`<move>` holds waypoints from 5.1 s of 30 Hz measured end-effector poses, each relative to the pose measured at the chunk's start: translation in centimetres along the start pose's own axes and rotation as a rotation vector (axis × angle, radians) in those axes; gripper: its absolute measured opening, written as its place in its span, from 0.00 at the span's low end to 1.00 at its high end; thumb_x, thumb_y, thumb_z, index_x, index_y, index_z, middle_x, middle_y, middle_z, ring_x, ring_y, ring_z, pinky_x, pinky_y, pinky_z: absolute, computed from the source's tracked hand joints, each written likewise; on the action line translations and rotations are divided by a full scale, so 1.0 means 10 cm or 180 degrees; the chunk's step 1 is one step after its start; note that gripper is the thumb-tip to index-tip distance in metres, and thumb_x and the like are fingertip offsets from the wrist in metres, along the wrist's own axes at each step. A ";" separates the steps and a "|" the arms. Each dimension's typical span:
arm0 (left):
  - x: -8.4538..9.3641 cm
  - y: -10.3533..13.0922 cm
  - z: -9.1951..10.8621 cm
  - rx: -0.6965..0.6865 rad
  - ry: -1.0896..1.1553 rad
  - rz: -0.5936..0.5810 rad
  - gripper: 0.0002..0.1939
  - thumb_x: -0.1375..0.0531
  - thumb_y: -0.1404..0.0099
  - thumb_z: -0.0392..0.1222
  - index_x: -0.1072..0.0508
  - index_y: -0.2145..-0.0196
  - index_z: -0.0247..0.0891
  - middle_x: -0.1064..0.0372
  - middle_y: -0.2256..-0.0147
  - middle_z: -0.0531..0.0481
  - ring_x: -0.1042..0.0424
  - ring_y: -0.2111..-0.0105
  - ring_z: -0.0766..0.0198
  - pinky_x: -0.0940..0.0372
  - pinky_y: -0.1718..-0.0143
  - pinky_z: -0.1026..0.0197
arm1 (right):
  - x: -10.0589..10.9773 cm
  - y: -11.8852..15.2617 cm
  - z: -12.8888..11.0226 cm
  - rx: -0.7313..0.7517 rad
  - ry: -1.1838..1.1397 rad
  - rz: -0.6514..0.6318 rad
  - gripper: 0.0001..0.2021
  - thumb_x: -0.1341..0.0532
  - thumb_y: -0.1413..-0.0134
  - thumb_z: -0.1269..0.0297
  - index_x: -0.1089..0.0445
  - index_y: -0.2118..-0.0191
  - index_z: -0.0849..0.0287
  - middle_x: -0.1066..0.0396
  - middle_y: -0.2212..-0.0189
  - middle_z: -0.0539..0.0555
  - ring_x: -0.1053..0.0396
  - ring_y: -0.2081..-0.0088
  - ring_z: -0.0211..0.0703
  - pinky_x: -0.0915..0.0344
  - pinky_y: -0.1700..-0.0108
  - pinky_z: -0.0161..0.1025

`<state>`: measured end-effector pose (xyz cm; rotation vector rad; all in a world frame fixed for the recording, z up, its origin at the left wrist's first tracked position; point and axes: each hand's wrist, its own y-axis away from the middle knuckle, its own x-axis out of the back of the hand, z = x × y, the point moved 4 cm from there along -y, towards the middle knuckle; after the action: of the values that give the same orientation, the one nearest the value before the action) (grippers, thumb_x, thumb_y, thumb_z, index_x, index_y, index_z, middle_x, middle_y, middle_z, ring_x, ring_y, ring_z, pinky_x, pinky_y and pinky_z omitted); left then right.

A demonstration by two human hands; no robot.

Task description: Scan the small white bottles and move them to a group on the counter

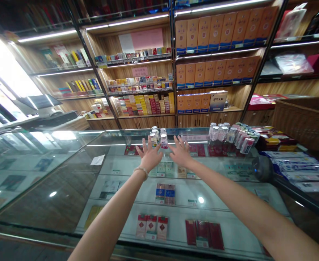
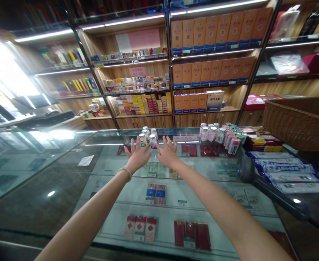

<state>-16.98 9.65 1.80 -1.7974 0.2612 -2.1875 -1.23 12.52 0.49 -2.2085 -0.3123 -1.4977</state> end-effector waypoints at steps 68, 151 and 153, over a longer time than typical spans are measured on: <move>-0.07 -0.09 -0.03 -0.0512 -0.0570 0.0524 0.27 0.43 0.33 0.47 0.31 0.37 0.53 0.65 0.25 0.52 0.72 0.26 0.41 0.81 0.32 0.28 | -0.08 -0.17 0.01 -0.0305 0.0279 0.0007 0.27 0.55 0.31 0.53 0.46 0.29 0.40 0.68 0.24 0.54 0.71 0.25 0.59 0.70 0.31 0.67; 0.16 0.81 1.63 -0.0992 -0.0375 0.0413 0.29 0.49 0.27 0.56 0.39 0.31 0.51 0.59 0.26 0.42 0.65 0.27 0.38 0.66 0.33 0.23 | 1.32 1.69 1.02 -0.0049 0.1036 0.0843 0.25 0.55 0.28 0.52 0.43 0.30 0.42 0.55 0.26 0.56 0.59 0.26 0.58 0.65 0.31 0.68; 0.11 0.85 1.73 -0.0990 -0.0313 0.0306 0.29 0.49 0.26 0.57 0.39 0.31 0.50 0.60 0.26 0.41 0.64 0.27 0.38 0.66 0.33 0.23 | 1.35 1.77 1.09 -0.0008 0.1082 0.0909 0.25 0.54 0.29 0.52 0.41 0.31 0.42 0.54 0.26 0.56 0.58 0.27 0.58 0.65 0.31 0.68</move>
<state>0.71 2.11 3.60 -1.9974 0.6835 -2.0752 20.46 1.48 5.30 -1.8601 0.1098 -1.6677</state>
